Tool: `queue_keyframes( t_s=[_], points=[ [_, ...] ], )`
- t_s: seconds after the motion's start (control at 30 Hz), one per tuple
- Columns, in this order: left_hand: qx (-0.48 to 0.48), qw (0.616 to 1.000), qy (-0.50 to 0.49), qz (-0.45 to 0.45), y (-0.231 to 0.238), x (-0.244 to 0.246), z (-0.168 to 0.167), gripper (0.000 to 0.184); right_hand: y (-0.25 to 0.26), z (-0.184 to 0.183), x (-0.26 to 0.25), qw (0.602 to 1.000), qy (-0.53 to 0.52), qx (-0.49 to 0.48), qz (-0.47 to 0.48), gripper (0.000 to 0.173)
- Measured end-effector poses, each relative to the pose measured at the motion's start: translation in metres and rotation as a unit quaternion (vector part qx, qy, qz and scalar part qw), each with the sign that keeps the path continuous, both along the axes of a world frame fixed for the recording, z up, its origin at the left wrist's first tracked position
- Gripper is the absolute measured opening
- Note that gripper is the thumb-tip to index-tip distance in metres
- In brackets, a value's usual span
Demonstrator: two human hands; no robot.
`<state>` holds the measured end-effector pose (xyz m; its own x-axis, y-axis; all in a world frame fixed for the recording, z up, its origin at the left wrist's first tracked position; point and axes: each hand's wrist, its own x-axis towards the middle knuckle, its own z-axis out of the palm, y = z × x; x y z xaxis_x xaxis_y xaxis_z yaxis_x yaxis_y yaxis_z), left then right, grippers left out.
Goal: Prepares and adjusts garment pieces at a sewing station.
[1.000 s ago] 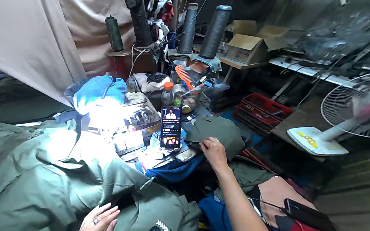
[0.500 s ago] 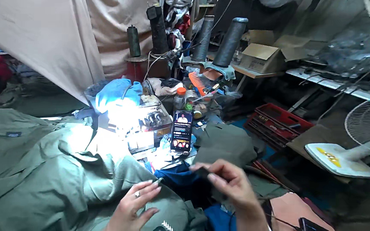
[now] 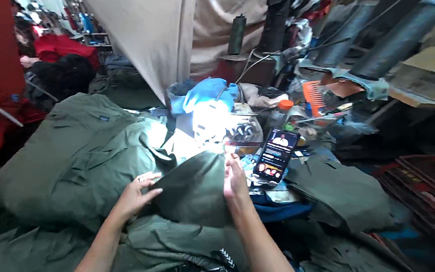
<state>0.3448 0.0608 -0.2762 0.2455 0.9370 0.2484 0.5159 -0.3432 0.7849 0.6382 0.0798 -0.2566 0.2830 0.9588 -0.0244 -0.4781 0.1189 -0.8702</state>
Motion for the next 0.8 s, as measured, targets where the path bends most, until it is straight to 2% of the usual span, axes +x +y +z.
queue_keyframes(
  t_s=[0.07,0.13,0.27,0.37,0.47,0.53,0.6,0.7,0.77,0.8],
  points=[
    [0.032,0.998,-0.024,0.053,0.007,0.002,-0.008,0.015,0.008,-0.013,0.001,0.998,-0.034,0.03,-0.05,0.018],
    [0.072,0.994,-0.024,0.078,0.01,0.012,-0.011,0.018,0.001,-0.023,-0.004,0.992,-0.094,0.056,-0.058,0.014],
    [0.096,0.992,-0.006,0.078,0.004,0.039,-0.005,0.022,-0.02,-0.039,-0.03,0.979,-0.179,0.095,0.014,0.007],
    [0.112,0.99,-0.012,0.079,0.004,0.056,-0.004,0.031,-0.024,-0.041,-0.049,0.959,-0.25,0.116,0.061,0.008],
    [0.1,0.991,-0.02,0.083,0.003,0.065,-0.001,0.04,-0.021,-0.038,-0.064,0.956,-0.251,0.121,0.095,0.006],
    [0.103,0.991,-0.013,0.086,0.002,0.064,-0.001,0.043,-0.019,-0.039,-0.067,0.96,-0.235,0.125,0.086,0.004],
    [0.13,0.987,0.015,0.095,0.004,0.053,-0.001,0.035,-0.02,-0.041,-0.058,0.96,-0.242,0.126,0.06,0.004],
    [0.168,0.976,0.05,0.13,0.006,0.023,-0.002,0.022,-0.028,-0.053,-0.016,0.953,-0.282,0.106,0.024,0.003],
    [0.159,0.973,0.048,0.159,0.006,0.007,-0.001,0.016,-0.04,-0.069,0.025,0.918,-0.39,0.063,0.023,0.009],
    [0.15,0.972,0.037,0.174,0.005,0.004,0.0,0.012,-0.046,-0.076,0.047,0.881,-0.471,0.03,0.044,0.014]
  ],
)
